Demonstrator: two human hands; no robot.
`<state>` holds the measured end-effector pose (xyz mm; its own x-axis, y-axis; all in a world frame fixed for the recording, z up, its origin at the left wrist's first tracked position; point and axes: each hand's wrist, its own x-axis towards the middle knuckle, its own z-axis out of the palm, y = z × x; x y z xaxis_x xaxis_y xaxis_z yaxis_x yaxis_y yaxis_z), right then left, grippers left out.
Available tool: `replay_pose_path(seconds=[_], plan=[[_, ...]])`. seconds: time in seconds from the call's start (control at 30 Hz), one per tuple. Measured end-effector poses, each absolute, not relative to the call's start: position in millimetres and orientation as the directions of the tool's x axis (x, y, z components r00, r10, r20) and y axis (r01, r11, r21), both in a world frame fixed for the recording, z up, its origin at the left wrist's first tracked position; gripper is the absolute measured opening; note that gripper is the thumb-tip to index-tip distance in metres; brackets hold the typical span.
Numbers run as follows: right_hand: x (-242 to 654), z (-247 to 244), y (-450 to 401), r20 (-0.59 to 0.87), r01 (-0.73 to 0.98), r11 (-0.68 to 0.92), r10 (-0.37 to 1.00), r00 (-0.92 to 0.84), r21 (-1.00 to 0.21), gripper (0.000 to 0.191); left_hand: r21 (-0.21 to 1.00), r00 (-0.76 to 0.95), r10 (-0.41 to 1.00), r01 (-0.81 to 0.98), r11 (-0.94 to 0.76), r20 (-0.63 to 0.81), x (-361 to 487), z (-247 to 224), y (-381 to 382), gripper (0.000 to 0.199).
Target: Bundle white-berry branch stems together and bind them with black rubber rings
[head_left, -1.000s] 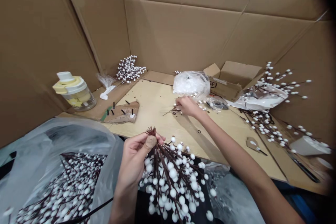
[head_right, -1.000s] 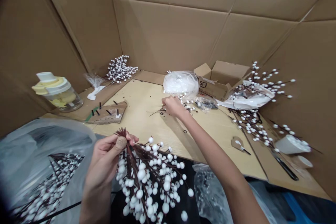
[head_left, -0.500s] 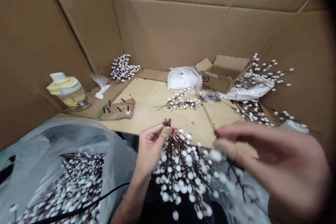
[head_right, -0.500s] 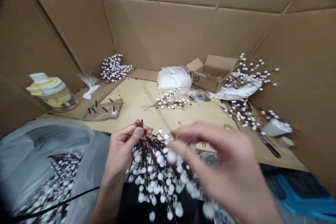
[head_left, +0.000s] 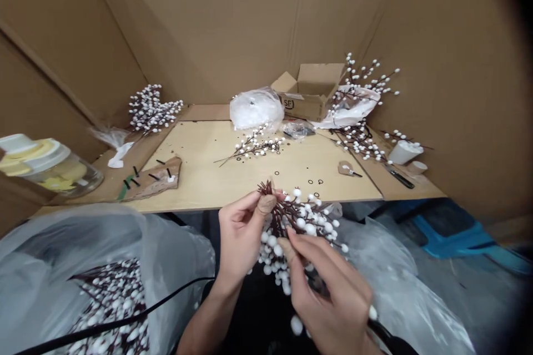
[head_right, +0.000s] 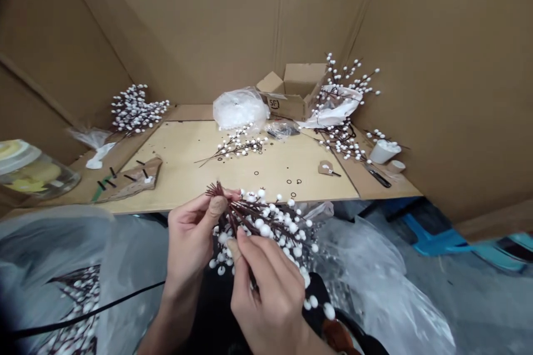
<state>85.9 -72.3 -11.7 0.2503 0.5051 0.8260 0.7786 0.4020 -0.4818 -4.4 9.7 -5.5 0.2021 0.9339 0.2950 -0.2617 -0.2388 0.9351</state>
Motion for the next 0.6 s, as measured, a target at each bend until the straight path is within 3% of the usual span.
replay_pose_path(seconds=[0.43, 0.6], plan=[[86.5, -16.6, -68.7, 0.826, 0.710, 0.489, 0.512, 0.237, -0.507, 0.024, 0.932, 0.267, 0.915, -0.282, -0.227, 0.304, -13.2, -8.5, 12.2, 0.015], [83.0, -20.7, -74.5, 0.857, 0.748, 0.459, 0.428, 0.287, -0.480, 0.026, 0.938, 0.291, 0.912, -0.275, -0.209, 0.289, -17.6, -7.9, 4.2, 0.014]])
